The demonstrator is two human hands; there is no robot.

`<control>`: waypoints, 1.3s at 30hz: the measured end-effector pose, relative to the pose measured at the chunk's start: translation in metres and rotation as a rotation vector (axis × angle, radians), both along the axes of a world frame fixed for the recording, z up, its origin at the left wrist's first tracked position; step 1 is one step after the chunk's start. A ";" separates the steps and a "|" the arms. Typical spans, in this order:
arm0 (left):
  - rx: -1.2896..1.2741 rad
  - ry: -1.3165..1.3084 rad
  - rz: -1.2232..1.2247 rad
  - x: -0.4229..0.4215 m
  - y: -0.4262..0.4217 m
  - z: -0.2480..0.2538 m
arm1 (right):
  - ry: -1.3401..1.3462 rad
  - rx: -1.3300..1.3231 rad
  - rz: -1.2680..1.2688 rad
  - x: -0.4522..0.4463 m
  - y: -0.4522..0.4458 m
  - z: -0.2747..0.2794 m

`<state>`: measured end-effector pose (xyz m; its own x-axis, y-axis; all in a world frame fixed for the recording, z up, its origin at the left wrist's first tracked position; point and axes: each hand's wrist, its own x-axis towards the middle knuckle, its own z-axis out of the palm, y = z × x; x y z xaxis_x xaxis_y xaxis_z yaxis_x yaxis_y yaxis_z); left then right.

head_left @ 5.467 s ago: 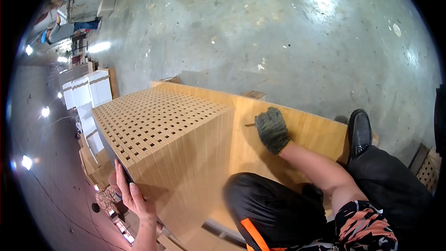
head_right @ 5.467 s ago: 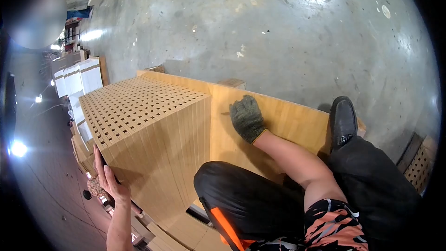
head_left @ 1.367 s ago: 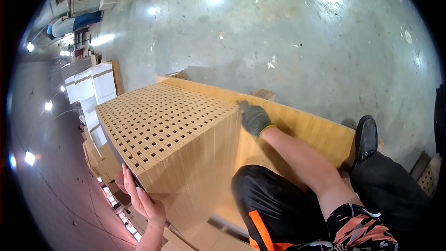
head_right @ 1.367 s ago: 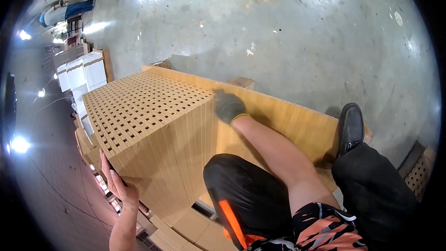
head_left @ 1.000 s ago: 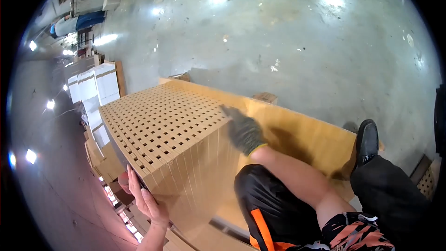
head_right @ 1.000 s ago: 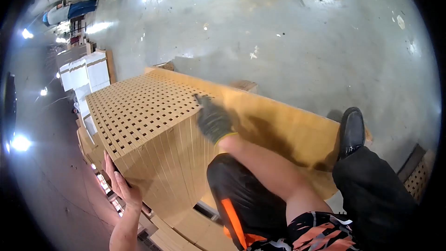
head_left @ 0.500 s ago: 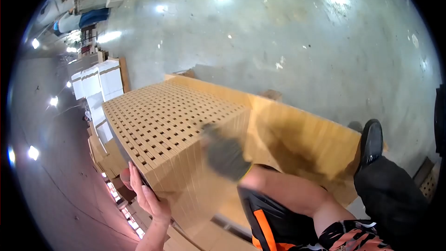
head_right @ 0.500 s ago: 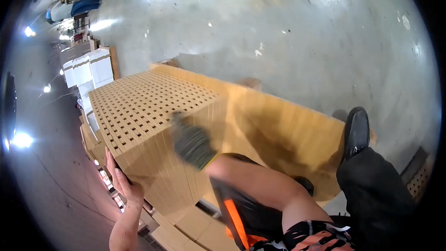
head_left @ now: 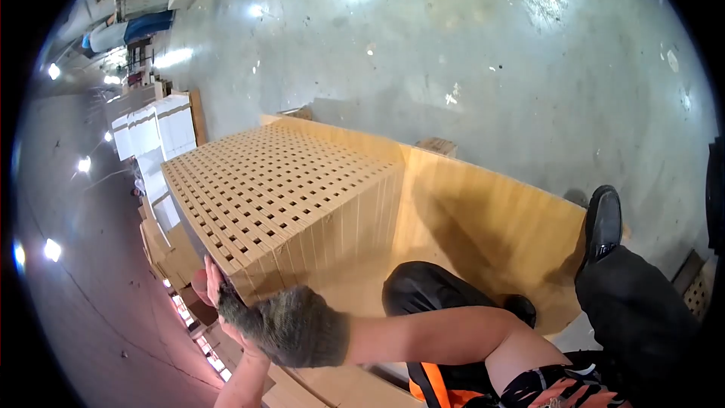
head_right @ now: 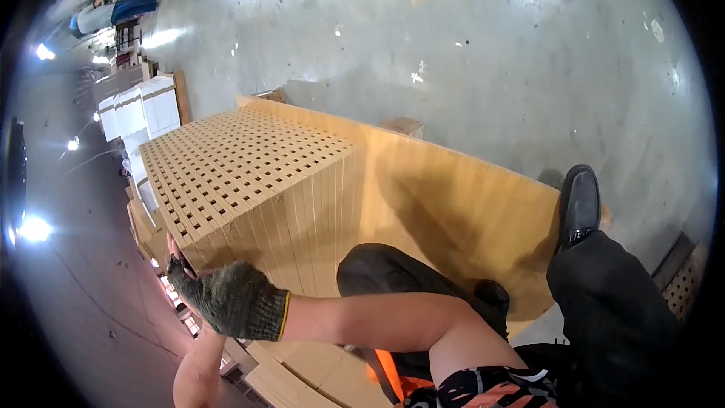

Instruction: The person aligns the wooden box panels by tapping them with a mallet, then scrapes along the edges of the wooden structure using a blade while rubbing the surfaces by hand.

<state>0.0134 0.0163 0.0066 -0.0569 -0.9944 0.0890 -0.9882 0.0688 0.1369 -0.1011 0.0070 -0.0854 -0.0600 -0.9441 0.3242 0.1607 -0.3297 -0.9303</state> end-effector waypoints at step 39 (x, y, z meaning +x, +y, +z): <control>-0.031 0.038 -0.006 0.002 -0.001 0.000 | 0.306 0.116 -0.094 0.019 0.003 -0.014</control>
